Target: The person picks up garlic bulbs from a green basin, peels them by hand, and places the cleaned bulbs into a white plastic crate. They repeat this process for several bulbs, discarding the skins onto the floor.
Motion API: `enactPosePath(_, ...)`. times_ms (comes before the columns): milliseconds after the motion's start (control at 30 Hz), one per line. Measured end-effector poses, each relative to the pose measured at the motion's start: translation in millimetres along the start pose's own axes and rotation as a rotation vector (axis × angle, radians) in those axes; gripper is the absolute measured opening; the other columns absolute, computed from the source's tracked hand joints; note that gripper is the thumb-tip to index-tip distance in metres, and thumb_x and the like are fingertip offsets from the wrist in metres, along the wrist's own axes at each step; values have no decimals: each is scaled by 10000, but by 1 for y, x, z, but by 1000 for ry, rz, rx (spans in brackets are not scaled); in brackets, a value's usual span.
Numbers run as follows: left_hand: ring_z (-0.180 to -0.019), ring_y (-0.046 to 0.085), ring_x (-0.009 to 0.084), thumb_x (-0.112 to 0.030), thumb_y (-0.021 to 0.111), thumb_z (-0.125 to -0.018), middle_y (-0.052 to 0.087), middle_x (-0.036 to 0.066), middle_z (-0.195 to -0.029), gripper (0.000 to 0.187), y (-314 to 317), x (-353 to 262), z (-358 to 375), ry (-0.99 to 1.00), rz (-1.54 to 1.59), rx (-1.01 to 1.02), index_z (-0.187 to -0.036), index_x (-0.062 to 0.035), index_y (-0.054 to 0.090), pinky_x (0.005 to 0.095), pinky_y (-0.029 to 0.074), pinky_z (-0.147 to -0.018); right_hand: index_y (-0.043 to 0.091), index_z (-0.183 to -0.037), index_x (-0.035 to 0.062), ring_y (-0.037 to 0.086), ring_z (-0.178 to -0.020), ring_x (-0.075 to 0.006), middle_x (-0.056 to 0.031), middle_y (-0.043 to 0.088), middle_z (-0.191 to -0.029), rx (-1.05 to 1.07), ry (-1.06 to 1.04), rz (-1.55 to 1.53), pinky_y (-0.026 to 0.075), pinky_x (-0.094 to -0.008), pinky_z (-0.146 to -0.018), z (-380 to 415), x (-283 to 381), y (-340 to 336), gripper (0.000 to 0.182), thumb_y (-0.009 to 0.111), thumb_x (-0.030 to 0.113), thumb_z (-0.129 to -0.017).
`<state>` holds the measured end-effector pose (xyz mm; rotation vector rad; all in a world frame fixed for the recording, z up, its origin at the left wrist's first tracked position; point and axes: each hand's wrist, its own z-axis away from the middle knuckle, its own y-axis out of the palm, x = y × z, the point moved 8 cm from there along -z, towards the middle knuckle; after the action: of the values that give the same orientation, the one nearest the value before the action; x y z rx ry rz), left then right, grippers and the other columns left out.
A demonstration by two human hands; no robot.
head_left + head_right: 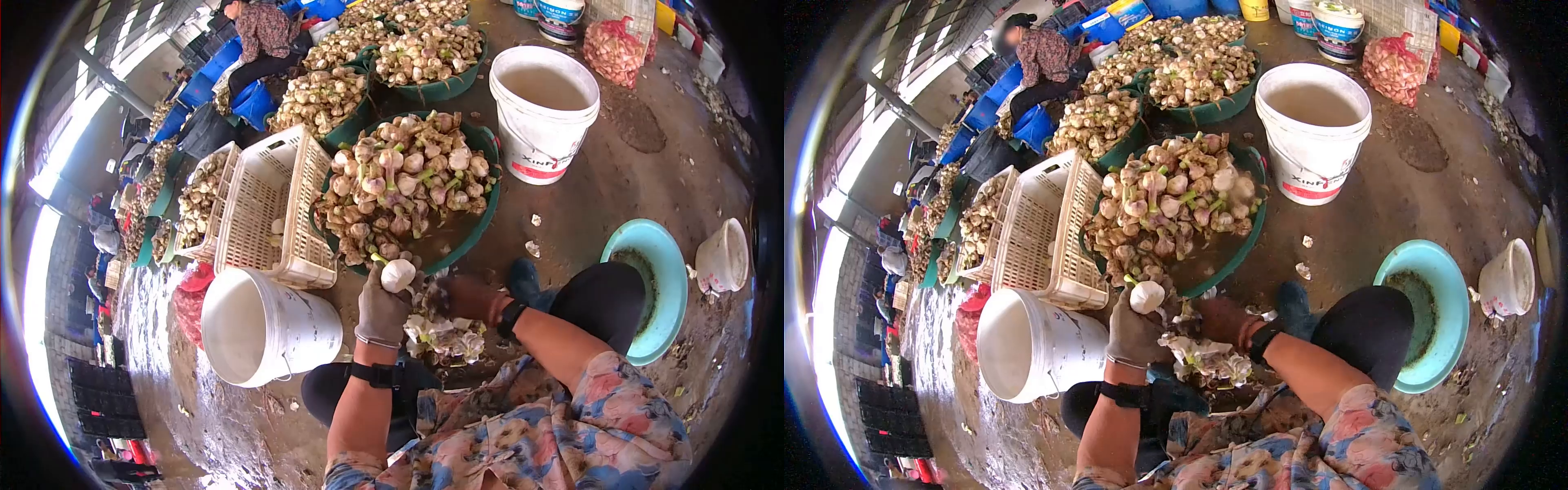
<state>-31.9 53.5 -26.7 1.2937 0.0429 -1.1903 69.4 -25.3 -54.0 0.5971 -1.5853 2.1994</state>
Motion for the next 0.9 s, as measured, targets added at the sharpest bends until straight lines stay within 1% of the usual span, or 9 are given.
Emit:
enactPosePath(100,-988,590,263,-328,311,-993,624,134,-1083,411,-19,10,-19,-59,20,-50,-1117,-34,569,396,489,-862,599,-1083,28,611,-896,-408,-226,642,-955,-483,-180,-588,488,-448,-780,-9,6,-41,325,618,209,-813)
enactPosePath(167,-1007,617,236,-199,398,-986,629,142,-1084,267,-3,-7,-12,136,-394,-26,-1134,-28,539,328,512,-851,602,-1071,17,607,-914,-400,-233,633,-988,-401,-113,-588,485,-439,-790,-23,13,-27,304,606,195,-824)
enactPosePath(333,-786,605,192,-328,421,-978,639,89,-916,305,-11,-98,-21,136,-196,-280,-1044,-60,552,296,495,-643,569,-885,-10,604,-799,-342,-183,629,-852,-73,-219,-630,478,-408,-742,-30,21,13,168,570,145,-822)
enactPosePath(400,-842,594,207,-381,442,-968,619,100,-988,365,-9,-170,-34,443,-102,-45,-1065,-43,541,324,503,-692,519,-796,-14,573,-682,-307,-173,593,-752,-214,-131,-908,464,-419,-641,-45,0,15,107,552,87,-807)
enactPosePath(467,-889,577,227,-388,438,-967,594,116,-1045,386,-31,-203,-39,567,272,-260,-1076,-30,529,355,504,-754,571,-939,-4,542,-598,-291,-171,587,-723,-127,127,-269,437,-429,-550,-74,-40,15,160,508,13,-794)
enactPosePath(500,-926,567,246,-374,434,-970,582,123,-1068,374,-25,-198,-33,520,320,-353,-1080,-28,522,380,496,-813,518,-1234,30,539,-549,-282,-167,581,-683,-437,48,-237,430,-421,-486,-66,-33,-20,440,498,18,-794)
enactPosePath(600,-895,589,232,-333,442,-974,607,106,-1022,311,-19,-169,-46,435,51,-239,-1054,-49,541,367,509,-791,300,-1448,101,600,-647,-305,-197,616,-789,-195,164,279,473,-449,-527,-125,-65,1,654,500,75,-826)
enactPosePath(733,-841,627,243,-270,529,-930,657,81,-907,226,-9,-123,-74,288,3,-128,-1001,-62,583,372,513,-745,346,-1433,154,598,-838,-322,-259,482,-1237,-242,102,640,480,-459,-682,-161,-69,-11,621,533,203,-842)
enactPosePath(900,-841,623,229,-195,569,-910,642,91,-983,299,6,-88,-82,119,-225,-166,-1155,-27,539,338,507,-749,510,-1296,229,607,-893,-255,-153,573,-1145,-557,-13,657,482,-429,-713,-178,-85,-11,482,572,197,-820)
